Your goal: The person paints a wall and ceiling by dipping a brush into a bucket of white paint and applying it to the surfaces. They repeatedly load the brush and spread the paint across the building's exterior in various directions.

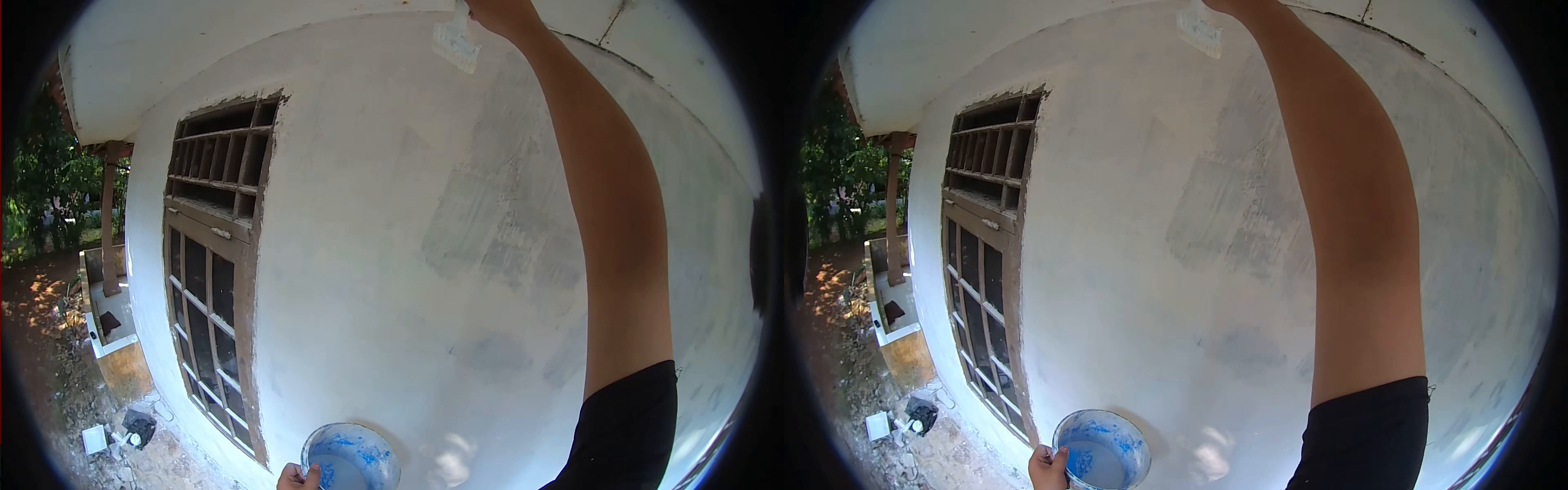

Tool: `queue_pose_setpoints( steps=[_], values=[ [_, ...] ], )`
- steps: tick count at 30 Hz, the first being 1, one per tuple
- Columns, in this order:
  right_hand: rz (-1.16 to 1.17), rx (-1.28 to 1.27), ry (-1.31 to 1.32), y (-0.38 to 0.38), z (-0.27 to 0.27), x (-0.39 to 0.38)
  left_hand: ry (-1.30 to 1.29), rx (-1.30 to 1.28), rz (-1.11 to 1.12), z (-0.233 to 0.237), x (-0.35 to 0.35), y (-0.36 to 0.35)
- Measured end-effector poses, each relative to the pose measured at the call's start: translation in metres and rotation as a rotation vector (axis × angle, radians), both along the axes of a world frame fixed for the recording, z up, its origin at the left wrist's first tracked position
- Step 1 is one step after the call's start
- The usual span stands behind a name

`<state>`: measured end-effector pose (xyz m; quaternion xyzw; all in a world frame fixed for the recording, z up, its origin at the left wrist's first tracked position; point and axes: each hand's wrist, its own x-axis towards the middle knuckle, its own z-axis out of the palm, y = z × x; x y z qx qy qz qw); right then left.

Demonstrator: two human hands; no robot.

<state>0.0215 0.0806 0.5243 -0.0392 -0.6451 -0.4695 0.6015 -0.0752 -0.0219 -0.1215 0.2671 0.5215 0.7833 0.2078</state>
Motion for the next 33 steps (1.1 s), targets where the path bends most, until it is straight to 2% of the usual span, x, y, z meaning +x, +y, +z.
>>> queue_pose_setpoints(
  steps=[3, 5, 7, 9, 16, 21, 24, 25, 27, 29, 31, 33],
  values=[
    [-0.077, 0.018, -0.167, -0.011, -0.034, -0.008, -0.055, -0.028, -0.018, 0.001, 0.002, -0.002],
    [-0.355, 0.374, -0.163, 0.029, -0.040, -0.021, -0.084, -0.036, -0.036, 0.003, 0.004, -0.003],
    [-0.288, 0.509, -0.280, 0.063, -0.065, -0.032, -0.062, -0.054, -0.039, 0.005, 0.006, -0.004],
    [-0.414, 0.460, -0.402, 0.070, -0.116, -0.042, -0.047, -0.041, -0.045, 0.004, 0.009, -0.006],
    [-0.227, 0.439, -0.653, 0.065, -0.281, -0.064, -0.017, -0.034, -0.097, 0.004, 0.023, -0.010],
    [-0.105, 0.366, -0.807, 0.041, -0.340, -0.045, 0.042, -0.013, -0.078, 0.008, 0.032, -0.024],
    [0.081, 0.071, -0.830, 0.024, -0.336, -0.029, -0.016, -0.024, -0.127, -0.003, 0.032, -0.029],
    [0.084, 0.069, -0.832, 0.021, -0.327, -0.026, -0.018, -0.026, -0.125, -0.003, 0.033, -0.030],
    [0.203, -0.242, -0.710, 0.018, -0.300, -0.021, 0.016, -0.007, -0.112, -0.002, 0.035, -0.033],
    [0.118, -0.745, -0.613, -0.002, -0.258, -0.010, 0.014, -0.004, -0.114, 0.002, 0.038, -0.034],
    [-0.009, -0.930, -0.444, -0.001, -0.213, -0.010, 0.011, -0.006, -0.118, 0.005, 0.040, -0.036],
    [0.108, -0.844, -0.279, 0.019, -0.174, -0.008, 0.040, 0.003, -0.109, 0.005, 0.042, -0.035]
  ],
)
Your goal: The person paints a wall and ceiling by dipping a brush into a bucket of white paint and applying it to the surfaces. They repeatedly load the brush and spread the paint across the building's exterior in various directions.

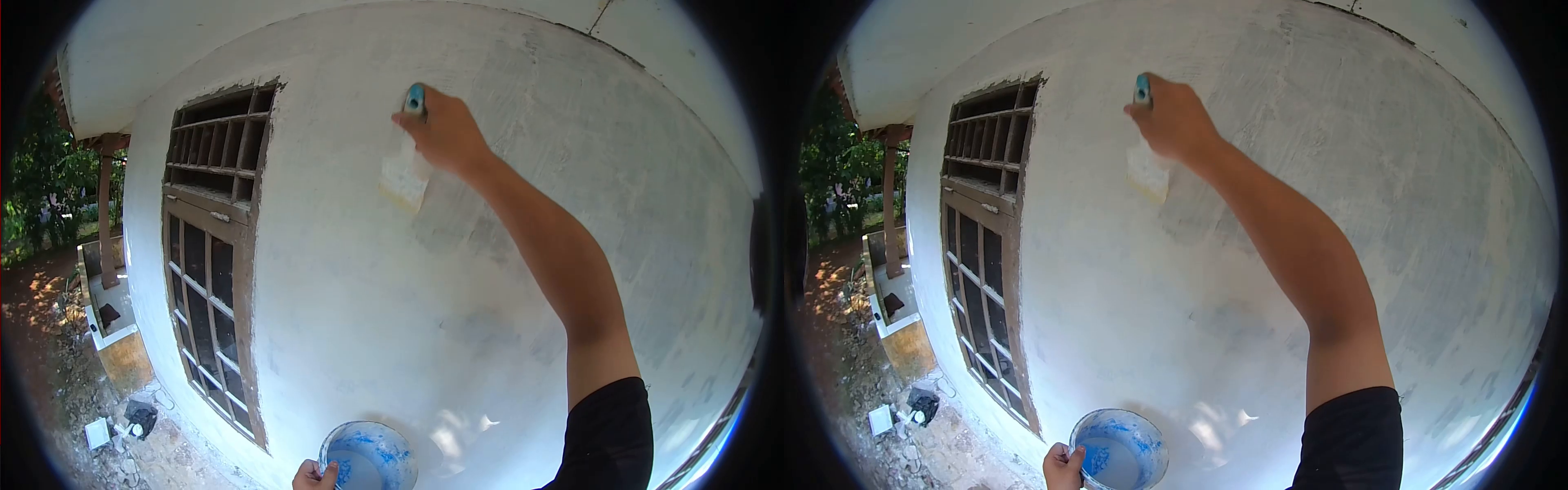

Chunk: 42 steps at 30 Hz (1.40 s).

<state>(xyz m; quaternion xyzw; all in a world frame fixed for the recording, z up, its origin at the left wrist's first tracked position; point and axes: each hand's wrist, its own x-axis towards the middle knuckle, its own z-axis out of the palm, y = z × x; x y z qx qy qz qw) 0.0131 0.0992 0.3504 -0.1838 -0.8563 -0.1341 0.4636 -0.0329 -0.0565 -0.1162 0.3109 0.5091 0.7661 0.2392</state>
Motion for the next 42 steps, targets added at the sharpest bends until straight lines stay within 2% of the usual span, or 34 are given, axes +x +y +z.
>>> queue_pose_setpoints(
  steps=[2, 4, 7, 8, 10, 14, 18, 22, 25, 26, 28, 31, 33, 35, 36, 37, 39, 42],
  values=[
    [-0.022, 0.271, 0.104, 0.008, 0.033, 0.000, -0.025, -0.028, -0.021, 0.002, 0.002, -0.001],
    [-0.181, 0.426, 0.087, -0.022, 0.049, 0.005, -0.049, -0.051, -0.037, 0.003, 0.003, -0.001],
    [-0.069, 0.534, 0.044, -0.052, 0.053, 0.010, -0.050, -0.024, -0.036, 0.003, 0.005, 0.000],
    [-0.072, 0.530, 0.037, -0.042, 0.047, 0.007, -0.053, -0.037, -0.035, 0.002, 0.006, 0.002],
    [-0.121, 1.011, -0.159, -0.001, 0.026, -0.001, -0.055, -0.056, -0.041, 0.001, 0.009, 0.003],
    [-0.052, 1.203, -0.473, 0.039, -0.064, -0.011, -0.056, 0.002, -0.048, -0.001, 0.013, 0.004],
    [0.198, 1.032, -0.458, 0.024, -0.146, -0.016, -0.091, -0.008, -0.082, 0.009, 0.017, -0.001],
    [0.333, 0.932, -0.491, 0.009, -0.187, -0.008, -0.080, 0.003, -0.041, -0.002, 0.019, -0.005],
    [0.404, 0.611, -0.544, -0.004, -0.205, 0.007, -0.096, 0.015, -0.015, -0.006, 0.020, -0.011],
    [0.409, 0.604, -0.544, -0.008, -0.211, 0.012, -0.087, -0.007, -0.006, -0.002, 0.020, -0.013],
    [0.472, 0.383, -0.495, -0.014, -0.221, 0.023, -0.078, -0.040, 0.005, -0.001, 0.022, -0.017],
    [0.459, 0.204, -0.477, -0.021, -0.223, 0.039, -0.017, -0.034, 0.062, -0.003, 0.022, -0.018],
    [0.474, 0.092, -0.427, -0.027, -0.221, 0.052, -0.272, -0.069, 0.007, 0.005, 0.020, -0.018],
    [0.432, -0.250, -0.355, -0.032, -0.216, 0.071, -0.238, -0.047, 0.018, 0.002, 0.019, -0.016],
    [0.438, -0.272, -0.357, -0.034, -0.215, 0.080, -0.200, -0.006, 0.028, 0.009, 0.020, -0.017],
    [0.453, -0.422, -0.334, -0.034, -0.214, 0.090, -0.293, -0.050, 0.012, 0.020, 0.023, -0.022],
    [0.516, -0.682, -0.289, -0.037, -0.216, 0.110, -0.216, -0.038, 0.030, 0.020, 0.022, -0.021],
    [0.565, -0.844, -0.283, -0.038, -0.236, 0.131, -0.178, 0.049, 0.002, 0.034, 0.023, -0.019]
  ],
)
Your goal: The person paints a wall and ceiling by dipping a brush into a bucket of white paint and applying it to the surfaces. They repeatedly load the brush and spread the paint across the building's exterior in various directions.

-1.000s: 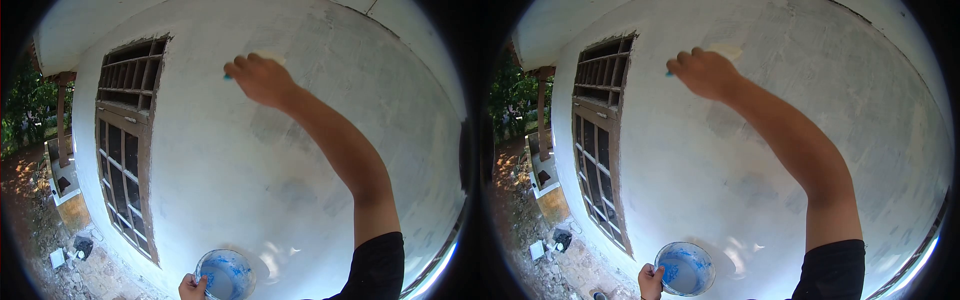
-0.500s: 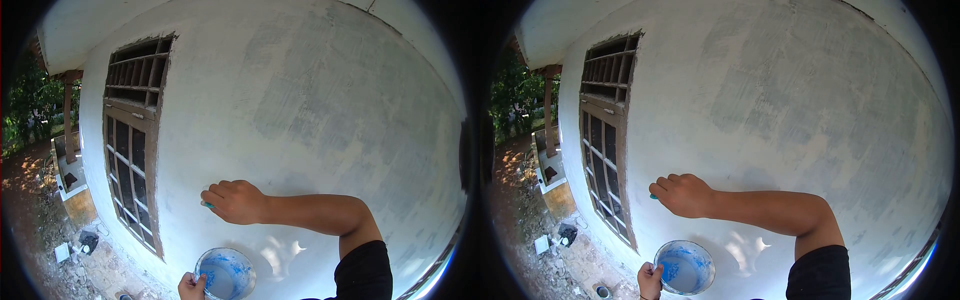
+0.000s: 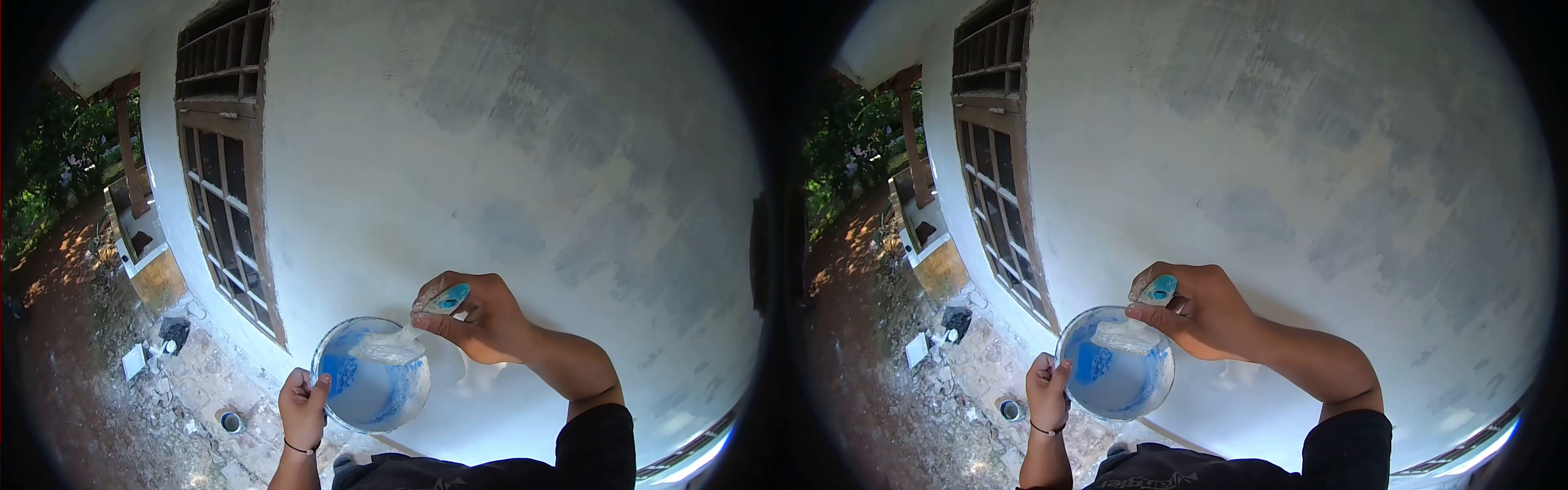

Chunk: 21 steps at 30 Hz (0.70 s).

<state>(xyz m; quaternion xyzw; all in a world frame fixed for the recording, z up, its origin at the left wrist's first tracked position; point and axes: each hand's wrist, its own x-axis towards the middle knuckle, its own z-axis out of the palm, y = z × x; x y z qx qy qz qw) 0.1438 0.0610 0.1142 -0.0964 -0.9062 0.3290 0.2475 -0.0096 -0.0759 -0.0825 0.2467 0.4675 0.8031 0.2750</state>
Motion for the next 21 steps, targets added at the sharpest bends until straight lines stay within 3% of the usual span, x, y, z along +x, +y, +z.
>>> queue_pose_setpoints(
  steps=[9, 15, 21],
  values=[
    [0.073, -0.095, -0.282, 0.001, -0.072, 0.007, 0.145, -0.021, -0.006, 0.030, 0.015, -0.003],
    [0.115, -0.013, -0.178, 0.005, -0.103, 0.001, 0.176, -0.025, 0.002, 0.031, 0.021, -0.004],
    [0.013, 0.042, -0.173, 0.002, -0.089, 0.012, 0.158, -0.041, 0.015, 0.027, 0.022, -0.005]
  ],
)
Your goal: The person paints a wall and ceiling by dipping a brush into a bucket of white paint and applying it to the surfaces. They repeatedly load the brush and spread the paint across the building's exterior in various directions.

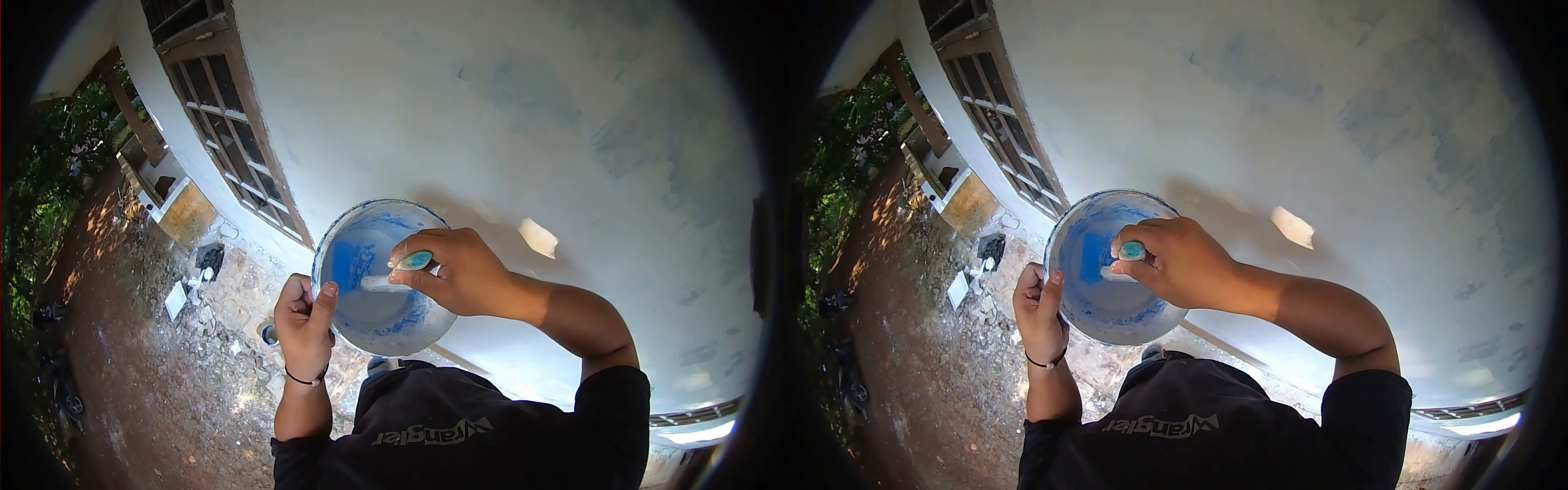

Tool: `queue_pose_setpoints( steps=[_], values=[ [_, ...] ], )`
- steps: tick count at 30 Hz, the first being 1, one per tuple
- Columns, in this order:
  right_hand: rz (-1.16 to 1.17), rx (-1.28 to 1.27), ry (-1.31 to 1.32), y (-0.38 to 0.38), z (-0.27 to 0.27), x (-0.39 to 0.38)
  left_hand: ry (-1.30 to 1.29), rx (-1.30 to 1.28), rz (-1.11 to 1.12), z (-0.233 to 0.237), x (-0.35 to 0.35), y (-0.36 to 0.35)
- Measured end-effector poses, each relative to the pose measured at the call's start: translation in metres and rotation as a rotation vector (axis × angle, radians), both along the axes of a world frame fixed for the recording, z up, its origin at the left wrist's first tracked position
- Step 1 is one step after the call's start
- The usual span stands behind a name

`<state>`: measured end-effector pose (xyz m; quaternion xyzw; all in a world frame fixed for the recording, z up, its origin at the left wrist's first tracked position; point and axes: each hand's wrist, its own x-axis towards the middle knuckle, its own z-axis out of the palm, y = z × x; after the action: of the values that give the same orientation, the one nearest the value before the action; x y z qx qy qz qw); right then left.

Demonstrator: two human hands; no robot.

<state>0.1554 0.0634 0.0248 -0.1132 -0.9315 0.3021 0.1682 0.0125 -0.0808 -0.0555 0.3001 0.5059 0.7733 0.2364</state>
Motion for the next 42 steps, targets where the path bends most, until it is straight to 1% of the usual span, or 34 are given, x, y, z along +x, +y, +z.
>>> queue_pose_setpoints(
  steps=[1, 3, 4, 6, 7, 8, 9, 10, 11, 12, 13, 14, 15, 18, 20, 21, 22, 23, 25, 26, 28, 30, 32, 33, 34, 35, 36, 37, 39, 41, 42],
  values=[
    [0.006, 0.016, 0.002, -0.001, 0.002, 0.001, 0.002, 0.016, 0.006, -0.001, 0.000, -0.001],
    [-0.144, -0.214, 0.103, -0.002, 0.002, 0.004, -0.042, -0.007, 0.013, -0.001, 0.000, 0.001],
    [-0.143, -0.179, 0.114, -0.003, -0.003, 0.005, -0.055, -0.002, 0.013, -0.002, 0.001, 0.002],
    [-0.046, 0.107, 0.336, -0.002, -0.019, 0.002, -0.040, 0.061, 0.023, -0.015, -0.003, 0.009],
    [-0.088, -0.038, 0.329, 0.000, -0.019, 0.001, -0.036, 0.078, 0.038, -0.021, -0.007, 0.013],
    [-0.135, -0.122, 0.283, 0.000, -0.015, 0.002, -0.018, 0.091, 0.041, -0.021, -0.009, 0.015],
    [-0.181, -0.208, 0.234, 0.001, -0.009, 0.000, -0.011, 0.121, 0.043, -0.017, -0.012, 0.016],
    [-0.172, -0.182, 0.240, 0.002, -0.001, -0.003, -0.086, 0.060, 0.049, -0.011, -0.013, 0.015],
    [-0.166, -0.136, 0.352, 0.005, 0.010, -0.008, -0.163, -0.004, 0.051, -0.007, -0.015, 0.014],
    [-0.159, -0.091, 0.463, 0.007, 0.021, -0.013, -0.169, 0.036, 0.060, -0.012, -0.022, 0.017],
    [-0.216, -0.196, 0.510, 0.011, 0.043, -0.020, -0.170, 0.057, 0.061, -0.009, -0.025, 0.017],
    [-0.186, -0.186, 0.594, 0.017, 0.069, -0.027, -0.212, 0.025, 0.076, -0.004, -0.028, 0.015],
    [-0.126, -0.131, 0.725, 0.022, 0.095, -0.033, -0.252, -0.005, 0.090, 0.001, -0.028, 0.011],
    [-0.202, 0.248, 0.812, 0.039, 0.186, -0.058, -0.220, 0.006, 0.115, -0.009, -0.037, 0.010],
    [-0.336, 0.449, 0.721, 0.038, 0.240, -0.073, -0.200, 0.023, 0.139, -0.015, -0.039, 0.011],
    [-0.358, 0.528, 0.674, 0.046, 0.263, -0.081, -0.200, 0.035, 0.137, -0.018, -0.039, 0.012],
    [-0.380, 0.605, 0.628, 0.051, 0.281, -0.087, -0.212, 0.033, 0.142, -0.021, -0.039, 0.012],
    [-0.376, 0.615, 0.634, 0.049, 0.293, -0.093, -0.224, 0.032, 0.149, -0.023, -0.040, 0.012],
    [-0.490, 0.837, 0.638, 0.039, 0.309, -0.107, -0.225, 0.032, 0.161, -0.024, -0.040, 0.010],
    [-0.483, 0.843, 0.643, 0.033, 0.311, -0.111, -0.235, 0.027, 0.156, -0.026, -0.040, 0.009],
    [-0.337, 1.334, 0.610, 0.023, 0.306, -0.117, -0.241, 0.012, 0.147, -0.029, -0.041, 0.007],
    [-0.117, 1.528, 0.637, 0.021, 0.283, -0.132, -0.221, -0.007, 0.162, -0.036, -0.041, 0.008],
    [-0.078, 1.709, 0.505, 0.040, 0.245, -0.154, -0.194, -0.028, 0.171, -0.046, -0.039, 0.010],
    [-0.036, 1.726, 0.353, 0.043, 0.220, -0.160, -0.179, -0.025, 0.184, -0.052, -0.040, 0.012],
    [0.046, 1.844, 0.273, 0.055, 0.193, -0.170, -0.163, -0.018, 0.198, -0.056, -0.040, 0.013],
    [0.024, 2.026, 0.225, 0.064, 0.162, -0.177, -0.156, -0.014, 0.195, -0.058, -0.040, 0.012],
    [0.056, 2.078, 0.209, 0.074, 0.134, -0.184, -0.196, -0.022, 0.185, -0.059, -0.040, 0.010],
    [0.091, 2.076, 0.190, 0.082, 0.106, -0.189, -0.237, -0.031, 0.177, -0.059, -0.040, 0.007],
    [0.095, 2.116, 0.179, 0.081, 0.066, -0.188, -0.259, -0.026, 0.167, -0.064, -0.040, 0.003],
    [0.141, 2.039, 0.241, 0.075, 0.042, -0.187, -0.251, -0.027, 0.174, -0.074, -0.041, 0.001],
    [0.181, 1.952, 0.292, 0.072, 0.034, -0.185, -0.253, -0.035, 0.179, -0.075, -0.041, 0.000]
  ],
)
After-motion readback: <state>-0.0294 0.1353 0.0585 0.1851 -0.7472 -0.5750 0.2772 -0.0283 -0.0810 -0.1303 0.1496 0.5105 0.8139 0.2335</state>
